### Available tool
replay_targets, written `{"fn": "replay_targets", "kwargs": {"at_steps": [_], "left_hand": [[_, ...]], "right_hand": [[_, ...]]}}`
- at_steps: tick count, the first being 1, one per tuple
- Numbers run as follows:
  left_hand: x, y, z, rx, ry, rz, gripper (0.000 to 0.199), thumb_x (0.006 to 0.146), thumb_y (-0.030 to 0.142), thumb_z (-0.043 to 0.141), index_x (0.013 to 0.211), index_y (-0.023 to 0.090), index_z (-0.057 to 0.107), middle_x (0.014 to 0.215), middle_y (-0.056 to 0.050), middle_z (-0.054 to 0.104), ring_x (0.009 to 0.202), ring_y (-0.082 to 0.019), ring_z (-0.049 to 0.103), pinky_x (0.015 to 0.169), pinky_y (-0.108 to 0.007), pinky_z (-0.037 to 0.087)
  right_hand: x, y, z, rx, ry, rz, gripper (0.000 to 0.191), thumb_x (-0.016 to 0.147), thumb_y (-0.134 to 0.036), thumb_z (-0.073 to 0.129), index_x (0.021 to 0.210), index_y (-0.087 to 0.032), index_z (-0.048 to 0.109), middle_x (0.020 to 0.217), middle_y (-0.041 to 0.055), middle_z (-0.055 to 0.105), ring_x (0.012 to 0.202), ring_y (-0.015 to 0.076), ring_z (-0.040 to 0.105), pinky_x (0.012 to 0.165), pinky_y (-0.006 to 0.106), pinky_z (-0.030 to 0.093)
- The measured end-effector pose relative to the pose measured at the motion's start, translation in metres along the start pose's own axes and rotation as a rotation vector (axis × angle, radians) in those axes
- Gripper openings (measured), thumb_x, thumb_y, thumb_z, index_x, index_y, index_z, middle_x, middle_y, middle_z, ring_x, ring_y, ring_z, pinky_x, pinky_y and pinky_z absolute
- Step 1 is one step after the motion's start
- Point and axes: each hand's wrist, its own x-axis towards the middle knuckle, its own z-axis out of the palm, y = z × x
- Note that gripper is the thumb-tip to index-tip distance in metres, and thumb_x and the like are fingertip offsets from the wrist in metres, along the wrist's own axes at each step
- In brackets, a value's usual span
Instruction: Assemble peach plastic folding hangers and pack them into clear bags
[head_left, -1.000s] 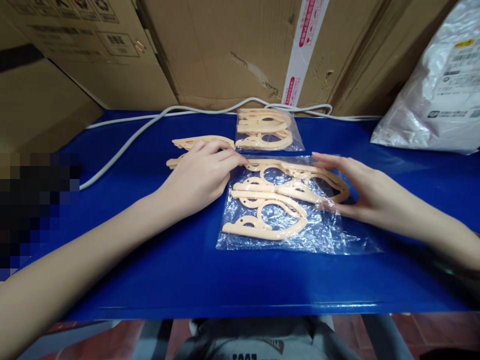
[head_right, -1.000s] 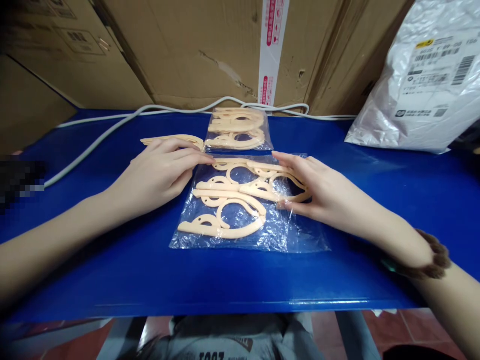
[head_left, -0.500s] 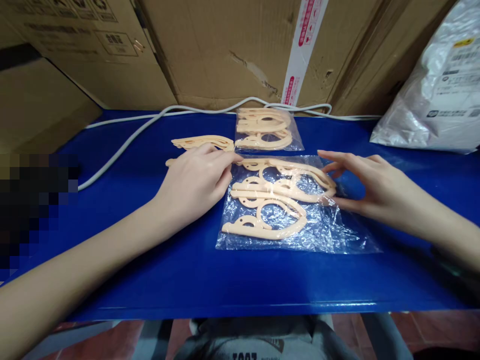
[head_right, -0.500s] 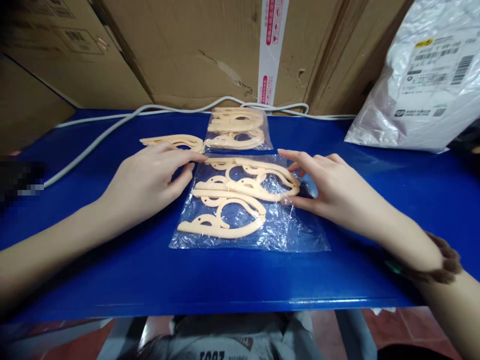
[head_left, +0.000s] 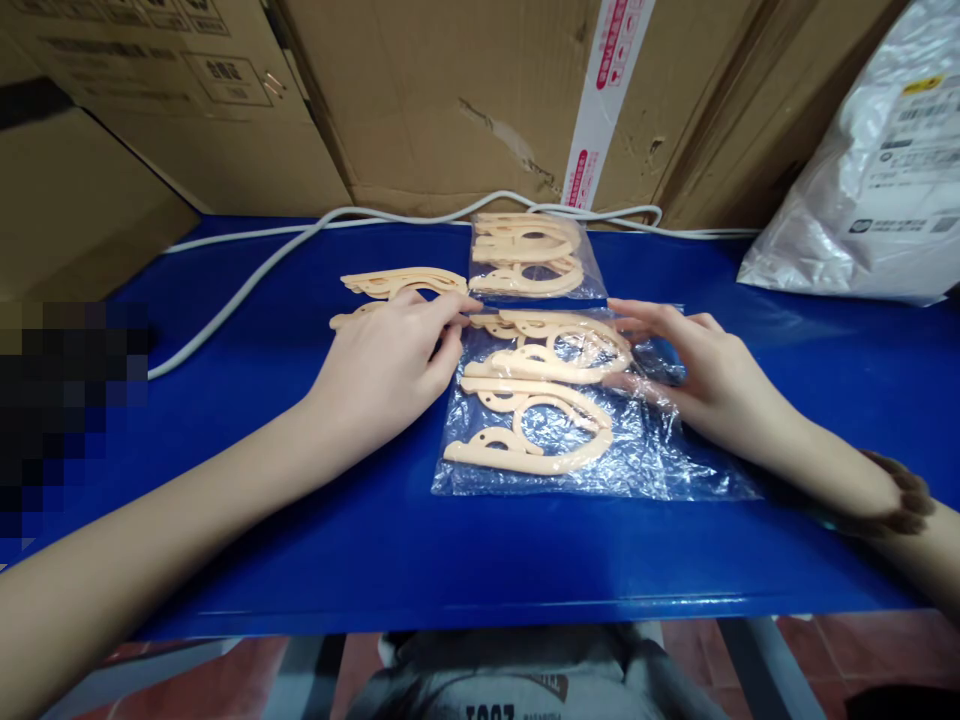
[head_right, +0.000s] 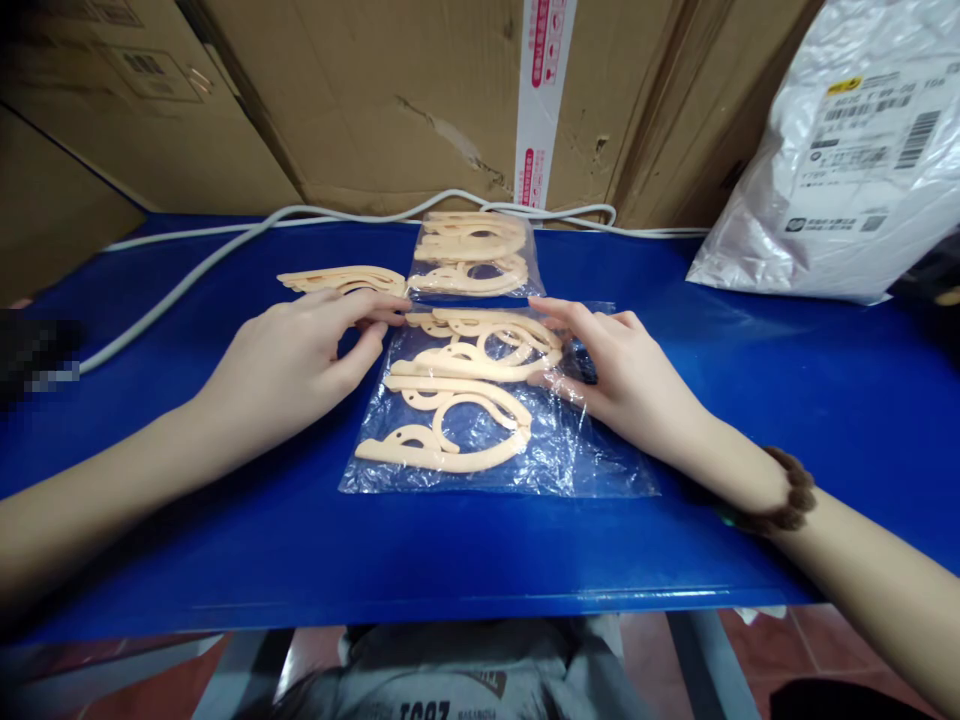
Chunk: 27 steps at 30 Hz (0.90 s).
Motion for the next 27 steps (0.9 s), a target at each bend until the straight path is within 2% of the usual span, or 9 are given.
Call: {"fn": "replay_targets", "kwargs": {"at_steps": [3,6,10,15,22,24,27], "left_hand": [[0.001,-0.001,-0.001,-0.121,-0.009,-0.003,0.039,0.097,0.025,0.046,0.132,0.025,0.064,0.116,-0.006,0.075,0.102,-0.031,0.071,0.088,-0.046,0.055],[0.002,-0.002,-0.001,-0.174,-0.014,0.007,0.037,0.096,0.024,0.047,0.128,0.026,0.065,0.115,-0.003,0.076,0.103,-0.03,0.072,0.085,-0.044,0.055],[0.001,-0.001,-0.001,-0.153,-0.011,0.018,0.034,0.098,0.029,0.051,0.128,0.026,0.064,0.12,-0.002,0.075,0.108,-0.03,0.07,0.084,-0.043,0.055],[-0.002,0.0,-0.001,-0.091,0.037,0.086,0.041,0.098,0.045,0.058,0.132,0.022,0.061,0.133,-0.007,0.068,0.121,-0.033,0.064,0.095,-0.047,0.053],[0.001,-0.004,-0.001,-0.104,-0.033,0.058,0.041,0.095,0.052,0.061,0.125,0.023,0.064,0.129,-0.006,0.07,0.115,-0.035,0.065,0.094,-0.052,0.053],[0.001,-0.004,-0.002,-0.105,-0.039,0.045,0.04,0.095,0.051,0.06,0.125,0.024,0.065,0.126,-0.005,0.071,0.115,-0.035,0.065,0.095,-0.053,0.052],[0.001,-0.004,-0.003,-0.155,-0.038,0.02,0.038,0.096,0.039,0.053,0.13,0.023,0.063,0.124,-0.005,0.072,0.113,-0.033,0.066,0.098,-0.053,0.051]], "right_hand": [[0.003,-0.001,0.002,0.043,0.005,0.02,0.057,0.098,-0.046,0.062,0.147,-0.021,0.047,0.126,0.0117,0.071,0.114,0.0318,0.068,0.093,0.047,0.05],[0.006,-0.002,0.004,0.149,-0.009,0.048,0.049,0.099,-0.042,0.062,0.142,-0.02,0.052,0.129,0.0109,0.07,0.114,0.0286,0.068,0.093,0.044,0.054],[0.01,-0.001,0.005,0.248,-0.026,0.056,0.046,0.097,-0.04,0.064,0.138,-0.021,0.053,0.131,0.0085,0.069,0.118,0.0264,0.068,0.098,0.043,0.056],[0.015,-0.001,0.004,0.309,-0.057,0.046,0.044,0.098,-0.04,0.063,0.138,-0.025,0.053,0.134,0.0059,0.068,0.122,0.0266,0.066,0.102,0.045,0.056],[0.019,0.0,0.005,0.356,-0.064,0.092,0.047,0.095,-0.044,0.066,0.138,-0.027,0.055,0.128,0.0053,0.071,0.115,0.0275,0.07,0.098,0.046,0.058],[0.019,0.001,0.007,0.371,-0.051,0.114,0.05,0.094,-0.046,0.068,0.138,-0.027,0.056,0.124,0.0054,0.073,0.108,0.0269,0.072,0.093,0.045,0.059],[0.018,0.001,0.009,0.367,-0.031,0.138,0.053,0.092,-0.05,0.07,0.137,-0.026,0.057,0.12,0.006,0.075,0.102,0.0263,0.073,0.09,0.044,0.059]]}}
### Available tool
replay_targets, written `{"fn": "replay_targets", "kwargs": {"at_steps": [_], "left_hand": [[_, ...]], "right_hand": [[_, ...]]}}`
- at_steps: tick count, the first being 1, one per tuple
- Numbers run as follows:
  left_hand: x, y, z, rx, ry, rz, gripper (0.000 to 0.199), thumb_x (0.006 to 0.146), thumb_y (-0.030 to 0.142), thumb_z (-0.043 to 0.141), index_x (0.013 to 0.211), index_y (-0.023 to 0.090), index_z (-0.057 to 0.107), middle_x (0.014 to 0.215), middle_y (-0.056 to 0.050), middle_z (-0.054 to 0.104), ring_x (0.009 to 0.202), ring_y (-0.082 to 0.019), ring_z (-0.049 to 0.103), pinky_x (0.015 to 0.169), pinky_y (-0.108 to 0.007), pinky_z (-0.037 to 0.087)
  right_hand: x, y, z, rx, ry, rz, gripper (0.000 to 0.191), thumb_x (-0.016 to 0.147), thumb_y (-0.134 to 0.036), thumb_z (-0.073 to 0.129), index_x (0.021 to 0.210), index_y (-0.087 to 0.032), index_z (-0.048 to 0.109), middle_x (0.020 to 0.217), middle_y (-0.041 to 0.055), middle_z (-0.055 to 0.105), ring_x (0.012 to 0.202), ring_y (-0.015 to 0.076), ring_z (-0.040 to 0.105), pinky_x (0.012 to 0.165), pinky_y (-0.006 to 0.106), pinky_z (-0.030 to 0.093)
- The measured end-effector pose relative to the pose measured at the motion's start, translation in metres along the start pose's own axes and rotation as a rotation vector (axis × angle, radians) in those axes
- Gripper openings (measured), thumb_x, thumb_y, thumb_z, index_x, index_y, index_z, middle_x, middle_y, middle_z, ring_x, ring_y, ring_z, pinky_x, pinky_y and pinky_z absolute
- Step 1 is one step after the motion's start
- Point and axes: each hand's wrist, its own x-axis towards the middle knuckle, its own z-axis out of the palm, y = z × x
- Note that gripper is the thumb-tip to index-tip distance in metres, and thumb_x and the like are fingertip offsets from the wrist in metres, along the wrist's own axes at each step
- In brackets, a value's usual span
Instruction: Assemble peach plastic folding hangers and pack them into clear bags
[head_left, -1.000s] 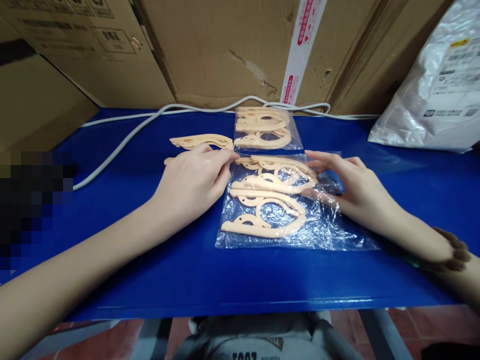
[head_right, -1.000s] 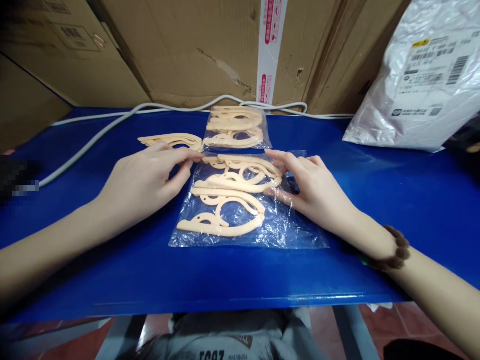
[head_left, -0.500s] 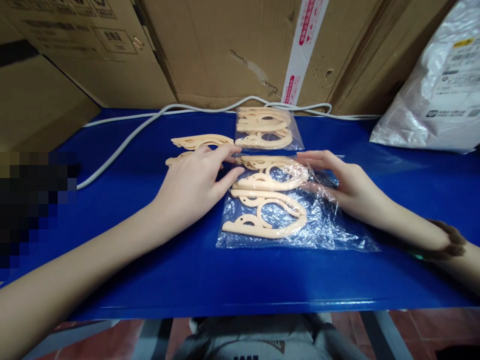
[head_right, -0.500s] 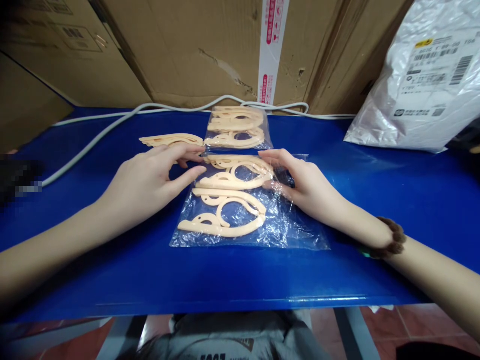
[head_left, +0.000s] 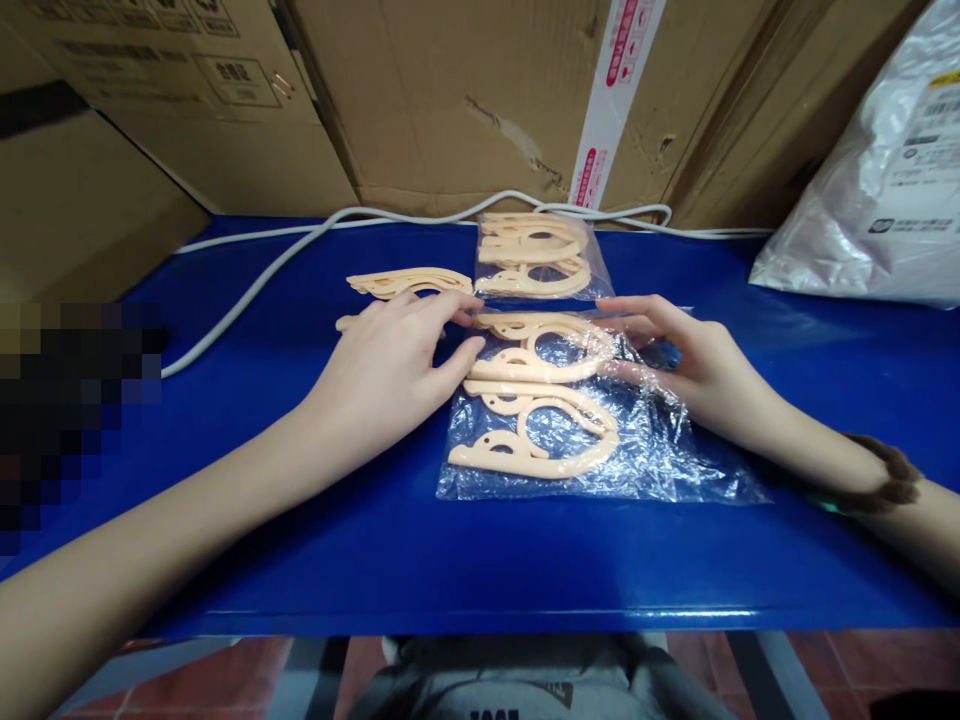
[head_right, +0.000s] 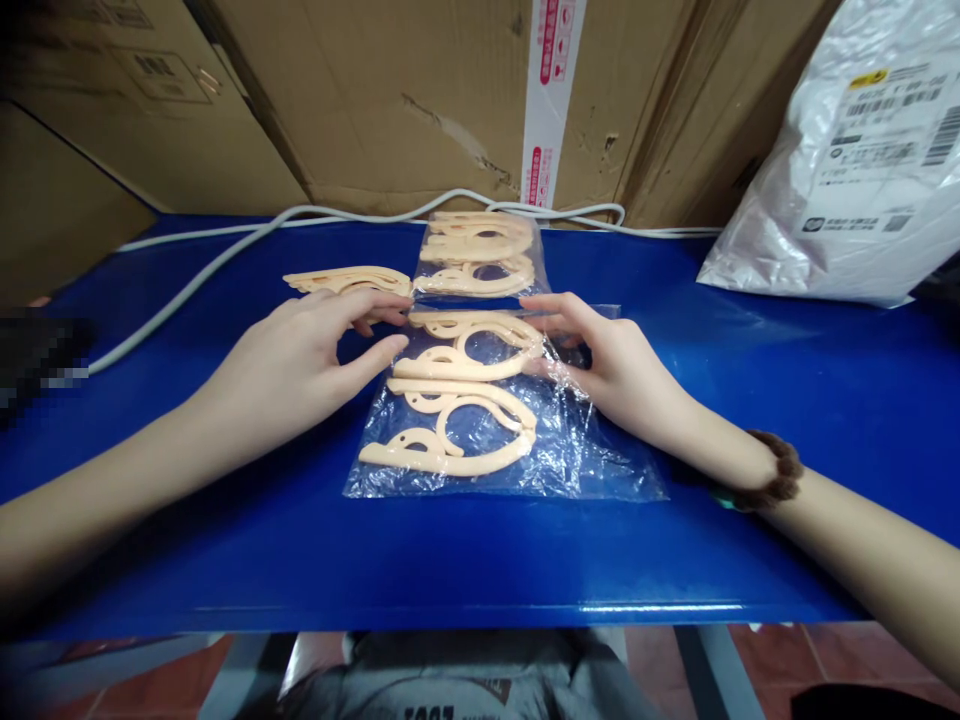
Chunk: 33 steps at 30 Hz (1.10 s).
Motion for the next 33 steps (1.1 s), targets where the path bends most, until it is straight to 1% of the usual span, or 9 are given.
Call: {"fn": "replay_targets", "kwargs": {"at_steps": [3,6,9,11,14,16,20,24,33], "left_hand": [[0.0,0.0,-0.001,-0.078,0.015,-0.022,0.042,0.095,0.029,0.047,0.134,0.022,0.061,0.125,-0.005,0.073,0.114,-0.03,0.067,0.102,-0.049,0.051],[0.001,-0.001,-0.002,-0.132,0.005,-0.047,0.043,0.094,0.027,0.047,0.133,0.022,0.062,0.125,-0.005,0.073,0.116,-0.028,0.067,0.105,-0.047,0.05],[0.001,-0.002,-0.002,-0.118,0.0,-0.047,0.04,0.095,0.028,0.048,0.132,0.023,0.063,0.123,-0.004,0.074,0.115,-0.028,0.068,0.102,-0.047,0.052],[0.003,-0.003,-0.002,-0.028,0.027,-0.002,0.038,0.098,0.028,0.045,0.13,0.021,0.065,0.125,-0.006,0.073,0.117,-0.03,0.065,0.099,-0.048,0.052],[0.009,-0.007,-0.003,0.139,0.057,0.143,0.039,0.102,0.028,0.039,0.127,0.018,0.067,0.131,-0.01,0.069,0.119,-0.034,0.06,0.097,-0.05,0.05],[0.014,-0.01,-0.003,0.208,0.041,0.231,0.04,0.104,0.03,0.037,0.126,0.019,0.068,0.132,-0.01,0.069,0.117,-0.035,0.059,0.095,-0.051,0.049],[0.024,-0.018,0.001,0.268,0.012,0.33,0.038,0.104,0.028,0.038,0.124,0.021,0.07,0.126,-0.01,0.071,0.112,-0.034,0.059,0.092,-0.05,0.047],[0.029,-0.022,0.004,0.298,0.02,0.379,0.037,0.104,0.024,0.038,0.122,0.021,0.07,0.125,-0.01,0.071,0.112,-0.032,0.059,0.093,-0.047,0.047],[0.035,-0.026,0.009,0.316,-0.025,0.397,0.039,0.105,0.024,0.034,0.126,0.018,0.066,0.124,-0.013,0.069,0.115,-0.033,0.057,0.096,-0.048,0.046]], "right_hand": [[0.0,-0.001,0.002,-0.024,0.009,0.011,0.053,0.092,-0.051,0.069,0.137,-0.025,0.057,0.119,0.0064,0.075,0.1,0.0261,0.073,0.089,0.044,0.059],[0.0,-0.003,0.002,-0.061,0.012,0.011,0.051,0.092,-0.049,0.068,0.136,-0.025,0.057,0.118,0.0063,0.075,0.1,0.0257,0.073,0.089,0.044,0.059],[-0.001,-0.006,0.002,-0.098,0.015,0.016,0.05,0.093,-0.049,0.067,0.136,-0.026,0.057,0.117,0.0069,0.075,0.099,0.0264,0.073,0.089,0.045,0.059],[-0.002,-0.006,0.003,-0.121,0.024,0.011,0.049,0.094,-0.049,0.066,0.136,-0.025,0.057,0.116,0.0074,0.075,0.097,0.0266,0.073,0.088,0.045,0.059],[-0.002,-0.005,0.004,-0.149,0.038,-0.01,0.05,0.094,-0.05,0.065,0.136,-0.024,0.058,0.113,0.0078,0.076,0.095,0.0264,0.072,0.085,0.044,0.059],[-0.002,-0.005,0.004,-0.165,0.042,-0.017,0.05,0.094,-0.05,0.064,0.135,-0.023,0.058,0.111,0.0082,0.076,0.093,0.0265,0.072,0.083,0.043,0.059],[-0.001,-0.006,0.004,-0.196,0.052,-0.022,0.049,0.095,-0.051,0.063,0.134,-0.022,0.06,0.107,0.0087,0.077,0.089,0.0264,0.072,0.08,0.043,0.059],[-0.001,-0.005,0.005,-0.212,0.067,-0.017,0.048,0.094,-0.052,0.064,0.132,-0.024,0.062,0.105,0.0077,0.077,0.087,0.0265,0.072,0.08,0.044,0.059],[-0.001,-0.004,0.006,-0.185,0.068,-0.02,0.048,0.094,-0.05,0.065,0.133,-0.023,0.06,0.108,0.0076,0.077,0.087,0.0254,0.073,0.079,0.043,0.06]]}}
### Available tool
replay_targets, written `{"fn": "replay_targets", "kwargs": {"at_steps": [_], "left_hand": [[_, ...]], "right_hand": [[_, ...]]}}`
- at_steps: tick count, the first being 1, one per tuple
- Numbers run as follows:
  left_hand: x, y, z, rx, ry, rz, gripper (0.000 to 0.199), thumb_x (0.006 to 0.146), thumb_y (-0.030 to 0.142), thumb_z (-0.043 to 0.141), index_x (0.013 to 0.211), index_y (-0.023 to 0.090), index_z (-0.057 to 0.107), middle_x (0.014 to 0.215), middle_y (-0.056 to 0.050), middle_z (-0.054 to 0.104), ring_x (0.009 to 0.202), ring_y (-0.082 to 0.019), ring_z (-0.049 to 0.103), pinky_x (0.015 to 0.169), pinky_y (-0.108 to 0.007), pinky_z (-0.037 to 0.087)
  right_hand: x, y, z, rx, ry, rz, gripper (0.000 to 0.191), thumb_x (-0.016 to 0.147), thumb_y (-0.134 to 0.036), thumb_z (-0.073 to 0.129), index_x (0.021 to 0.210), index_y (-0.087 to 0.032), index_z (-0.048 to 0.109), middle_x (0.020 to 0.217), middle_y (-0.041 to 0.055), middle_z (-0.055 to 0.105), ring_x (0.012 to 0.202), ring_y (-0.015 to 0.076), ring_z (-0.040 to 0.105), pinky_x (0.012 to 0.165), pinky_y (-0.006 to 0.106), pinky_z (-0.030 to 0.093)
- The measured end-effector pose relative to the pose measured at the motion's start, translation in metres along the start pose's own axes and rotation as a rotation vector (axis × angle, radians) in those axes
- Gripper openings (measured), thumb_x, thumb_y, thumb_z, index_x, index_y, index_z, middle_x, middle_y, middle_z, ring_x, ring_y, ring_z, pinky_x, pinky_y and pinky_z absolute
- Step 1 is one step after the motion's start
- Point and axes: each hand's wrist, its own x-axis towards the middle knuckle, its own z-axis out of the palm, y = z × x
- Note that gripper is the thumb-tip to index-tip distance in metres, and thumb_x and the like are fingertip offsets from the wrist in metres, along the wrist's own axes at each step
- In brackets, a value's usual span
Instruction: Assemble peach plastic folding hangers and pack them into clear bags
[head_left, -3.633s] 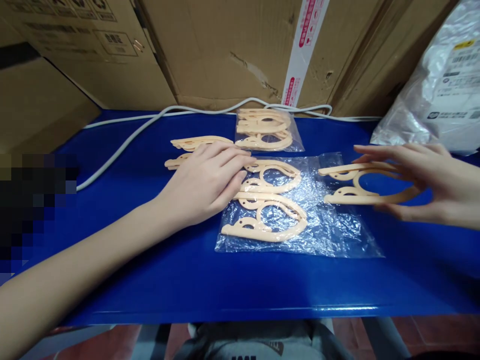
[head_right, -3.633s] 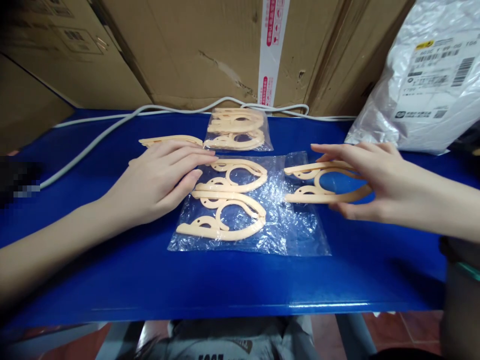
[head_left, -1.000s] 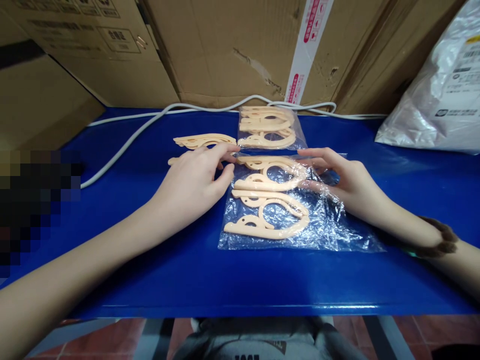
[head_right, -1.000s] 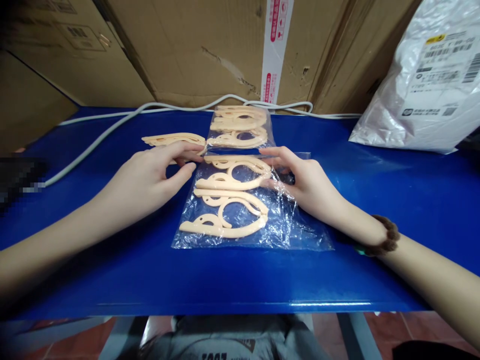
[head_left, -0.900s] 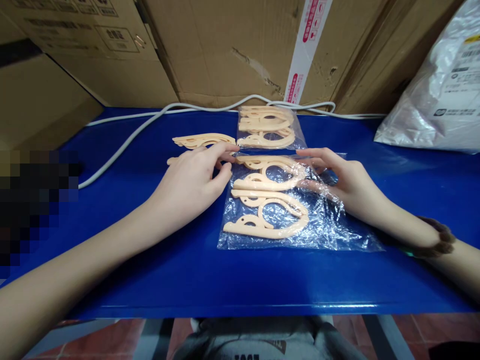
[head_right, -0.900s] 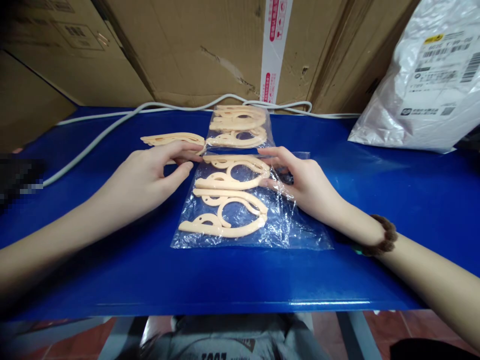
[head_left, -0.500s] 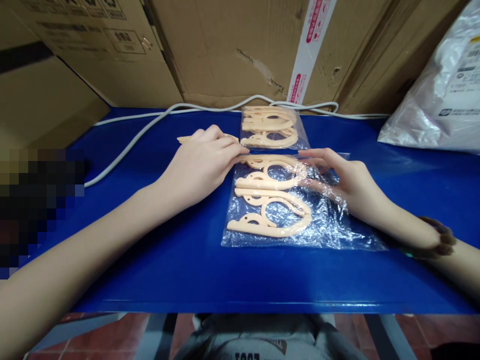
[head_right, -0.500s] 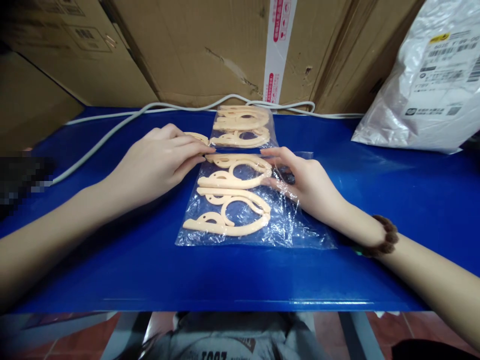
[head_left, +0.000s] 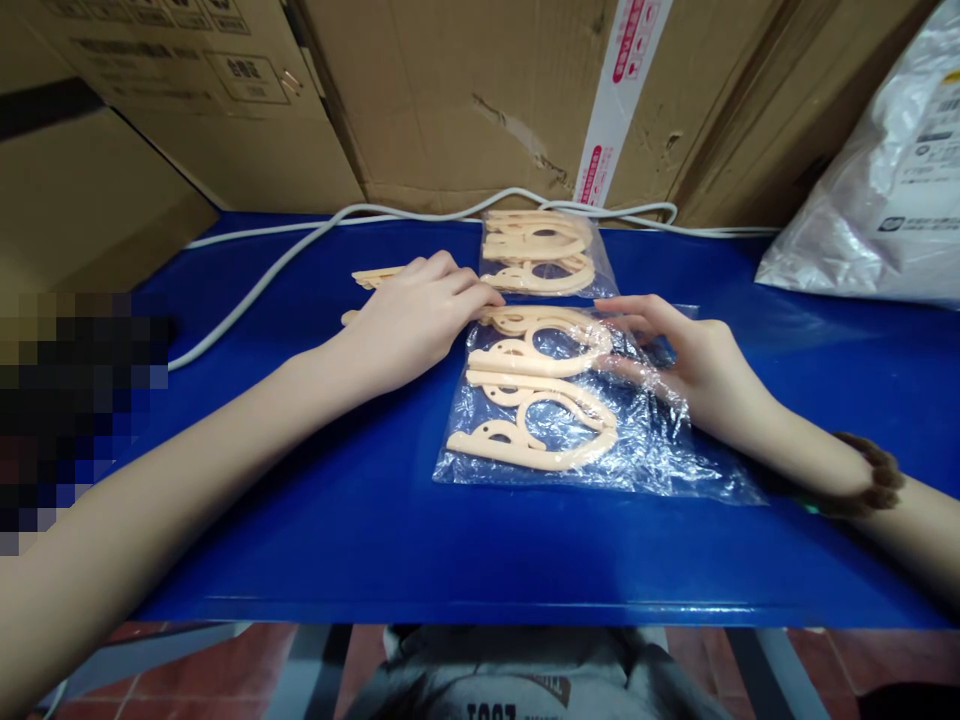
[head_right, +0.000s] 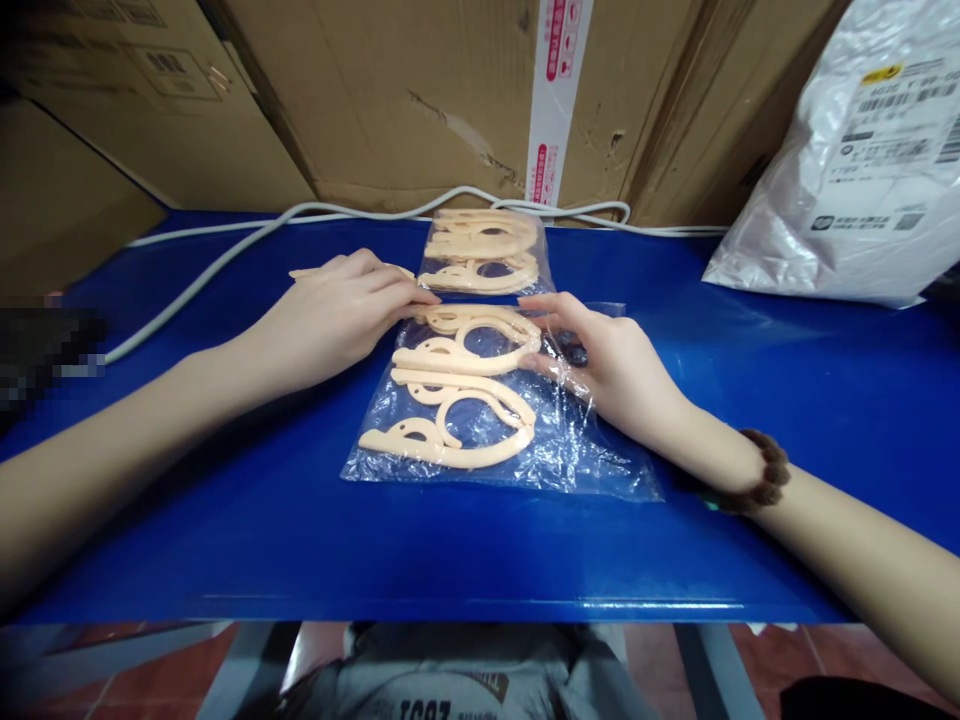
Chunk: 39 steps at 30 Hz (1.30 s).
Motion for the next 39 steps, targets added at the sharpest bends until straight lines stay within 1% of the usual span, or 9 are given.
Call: {"fn": "replay_targets", "kwargs": {"at_steps": [5,8,12,17,24,28,31,34,39], "left_hand": [[-0.003,0.002,-0.005,-0.019,0.042,-0.032,0.039,0.105,0.027,0.034,0.13,0.019,0.063,0.125,-0.013,0.067,0.117,-0.033,0.057,0.097,-0.047,0.046],[-0.009,0.002,-0.017,-0.054,0.056,-0.057,0.036,0.104,0.037,0.037,0.118,0.019,0.065,0.115,-0.012,0.068,0.108,-0.032,0.061,0.09,-0.044,0.048],[-0.02,-0.001,-0.032,-0.131,-0.079,-0.107,0.034,0.098,0.046,0.043,0.086,0.024,0.066,0.083,-0.005,0.069,0.077,-0.025,0.064,0.063,-0.035,0.043],[-0.027,-0.005,-0.034,-0.282,-0.265,-0.139,0.032,0.092,0.054,0.051,0.082,0.029,0.069,0.071,0.0,0.068,0.055,-0.018,0.057,0.051,-0.032,0.035],[-0.026,-0.006,-0.032,-0.348,-0.275,-0.088,0.033,0.095,0.051,0.047,0.084,0.028,0.067,0.075,-0.001,0.069,0.059,-0.018,0.059,0.054,-0.031,0.038],[-0.024,-0.006,-0.039,-0.286,-0.126,-0.107,0.03,0.097,0.048,0.047,0.092,0.027,0.068,0.081,-0.001,0.069,0.067,-0.019,0.06,0.059,-0.031,0.038],[-0.022,-0.007,-0.049,-0.245,-0.037,-0.158,0.025,0.1,0.043,0.049,0.103,0.024,0.067,0.097,-0.001,0.068,0.082,-0.017,0.06,0.073,-0.03,0.044],[-0.02,-0.013,-0.056,-0.193,-0.056,-0.208,0.026,0.103,0.038,0.049,0.116,0.019,0.062,0.115,-0.004,0.063,0.107,-0.019,0.057,0.096,-0.031,0.045],[-0.026,-0.038,-0.048,-0.18,-0.11,-0.208,0.057,0.104,0.054,0.046,0.142,0.013,0.05,0.142,-0.011,0.053,0.133,-0.028,0.048,0.117,-0.041,0.036]], "right_hand": [[0.0,0.0,0.0,-0.023,0.001,-0.014,0.05,0.094,-0.052,0.063,0.135,-0.024,0.059,0.109,0.0085,0.077,0.088,0.0268,0.073,0.079,0.044,0.059],[-0.001,0.0,0.0,-0.037,0.001,-0.024,0.05,0.095,-0.052,0.064,0.135,-0.024,0.059,0.11,0.0084,0.077,0.092,0.027,0.073,0.08,0.043,0.059],[-0.002,0.001,0.0,-0.041,0.007,-0.023,0.048,0.096,-0.051,0.062,0.135,-0.023,0.059,0.107,0.0083,0.077,0.093,0.0266,0.073,0.08,0.042,0.059],[-0.002,0.002,-0.001,-0.052,0.007,-0.006,0.049,0.095,-0.053,0.062,0.135,-0.024,0.059,0.108,0.0079,0.077,0.095,0.0273,0.073,0.081,0.043,0.059],[-0.004,0.003,0.0,-0.079,0.012,-0.012,0.046,0.096,-0.051,0.061,0.134,-0.025,0.06,0.109,0.0076,0.077,0.097,0.0281,0.073,0.079,0.042,0.058],[-0.004,0.004,0.001,-0.09,0.024,-0.041,0.044,0.097,-0.047,0.061,0.134,-0.023,0.06,0.108,0.007,0.077,0.098,0.0274,0.073,0.082,0.042,0.057],[-0.003,0.005,0.001,-0.089,0.025,-0.043,0.043,0.097,-0.047,0.062,0.134,-0.024,0.06,0.109,0.0064,0.077,0.099,0.0273,0.073,0.083,0.042,0.057],[-0.003,0.005,0.001,-0.082,0.021,-0.036,0.042,0.097,-0.046,0.062,0.133,-0.025,0.06,0.112,0.0058,0.076,0.103,0.0278,0.072,0.086,0.043,0.056],[-0.002,0.005,0.0,-0.075,0.003,-0.049,0.037,0.097,-0.042,0.062,0.131,-0.025,0.061,0.119,0.0053,0.075,0.109,0.0284,0.071,0.091,0.045,0.054]]}}
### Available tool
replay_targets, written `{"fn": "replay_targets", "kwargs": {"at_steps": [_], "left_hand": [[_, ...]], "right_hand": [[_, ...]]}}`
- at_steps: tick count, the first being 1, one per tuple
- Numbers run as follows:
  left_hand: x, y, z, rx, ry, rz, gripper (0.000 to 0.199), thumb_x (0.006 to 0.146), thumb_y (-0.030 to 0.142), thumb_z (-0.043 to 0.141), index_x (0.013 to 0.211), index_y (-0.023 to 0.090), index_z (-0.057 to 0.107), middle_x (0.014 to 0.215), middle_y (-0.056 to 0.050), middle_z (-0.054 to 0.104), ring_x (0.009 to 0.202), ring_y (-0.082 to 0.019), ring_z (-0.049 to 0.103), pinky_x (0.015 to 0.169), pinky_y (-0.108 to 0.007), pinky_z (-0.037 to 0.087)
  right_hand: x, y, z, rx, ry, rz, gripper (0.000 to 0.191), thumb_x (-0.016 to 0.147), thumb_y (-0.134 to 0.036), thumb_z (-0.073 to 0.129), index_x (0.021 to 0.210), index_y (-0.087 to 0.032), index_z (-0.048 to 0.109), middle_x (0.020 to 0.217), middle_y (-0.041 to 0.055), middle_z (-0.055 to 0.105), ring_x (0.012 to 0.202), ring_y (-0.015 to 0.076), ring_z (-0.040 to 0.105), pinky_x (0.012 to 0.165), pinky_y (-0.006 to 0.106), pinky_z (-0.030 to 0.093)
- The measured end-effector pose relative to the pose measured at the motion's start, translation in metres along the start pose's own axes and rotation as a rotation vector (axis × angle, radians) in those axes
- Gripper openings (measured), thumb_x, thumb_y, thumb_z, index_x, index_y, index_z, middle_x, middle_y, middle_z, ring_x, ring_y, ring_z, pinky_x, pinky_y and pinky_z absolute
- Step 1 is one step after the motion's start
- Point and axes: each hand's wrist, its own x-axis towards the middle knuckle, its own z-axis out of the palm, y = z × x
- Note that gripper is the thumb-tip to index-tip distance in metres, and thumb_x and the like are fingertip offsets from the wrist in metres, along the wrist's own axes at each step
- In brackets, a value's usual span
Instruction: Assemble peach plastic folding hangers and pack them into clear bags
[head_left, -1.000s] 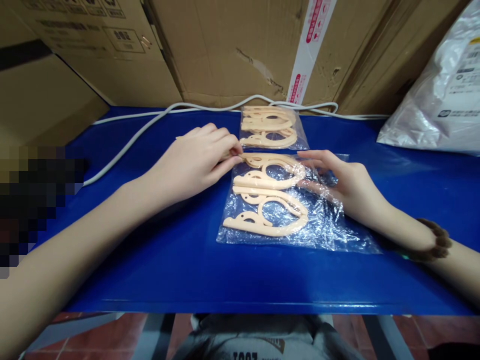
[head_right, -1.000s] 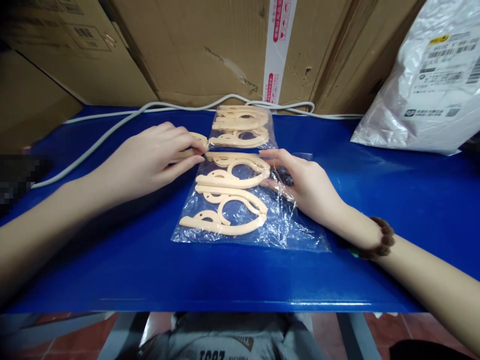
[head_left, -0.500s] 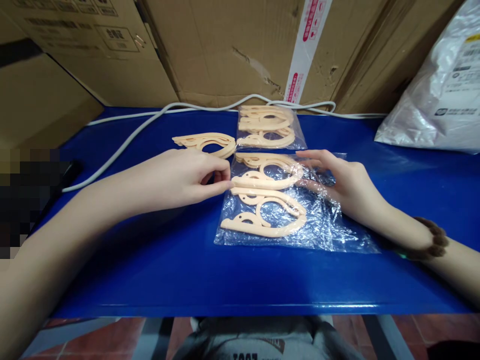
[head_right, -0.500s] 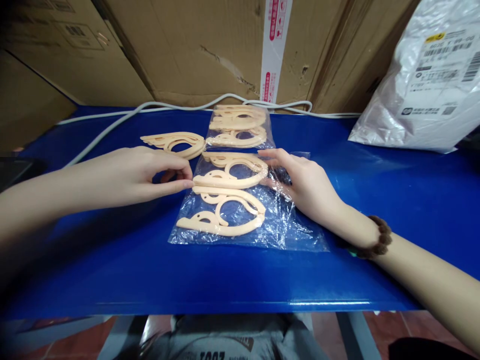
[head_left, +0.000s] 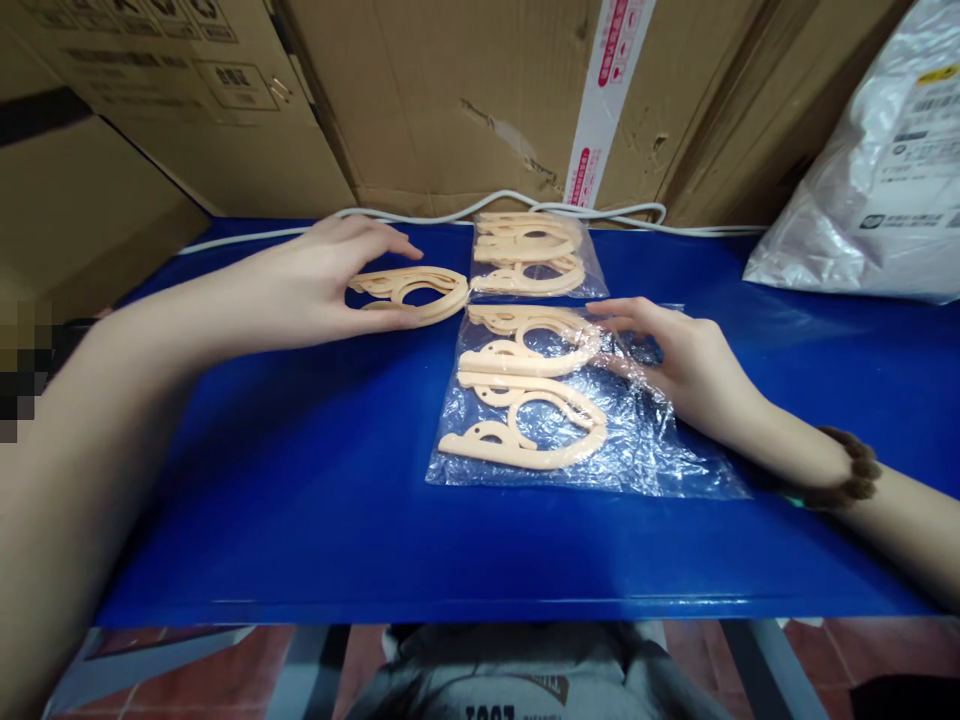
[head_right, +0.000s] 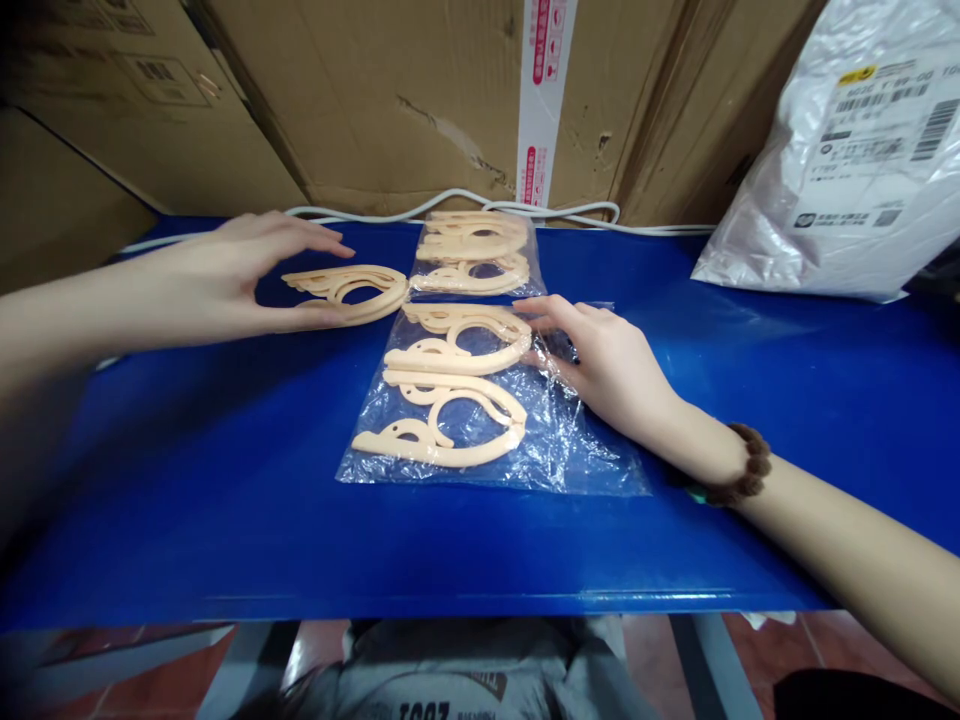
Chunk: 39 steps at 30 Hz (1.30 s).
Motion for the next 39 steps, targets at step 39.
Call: {"fn": "replay_targets", "kwargs": {"at_steps": [39], "left_hand": [[-0.013,0.105,0.029,-0.137,0.359,0.506,0.061,0.096,0.04,0.065,0.146,0.012,0.043,0.141,-0.017,0.057,0.133,-0.028,0.054,0.111,-0.043,0.046]], "right_hand": [[-0.023,-0.051,-0.036,-0.187,0.002,-0.427,0.062,0.099,-0.035,0.063,0.155,-0.025,0.039,0.151,0.0146,0.05,0.131,0.0337,0.055,0.103,0.051,0.053]]}}
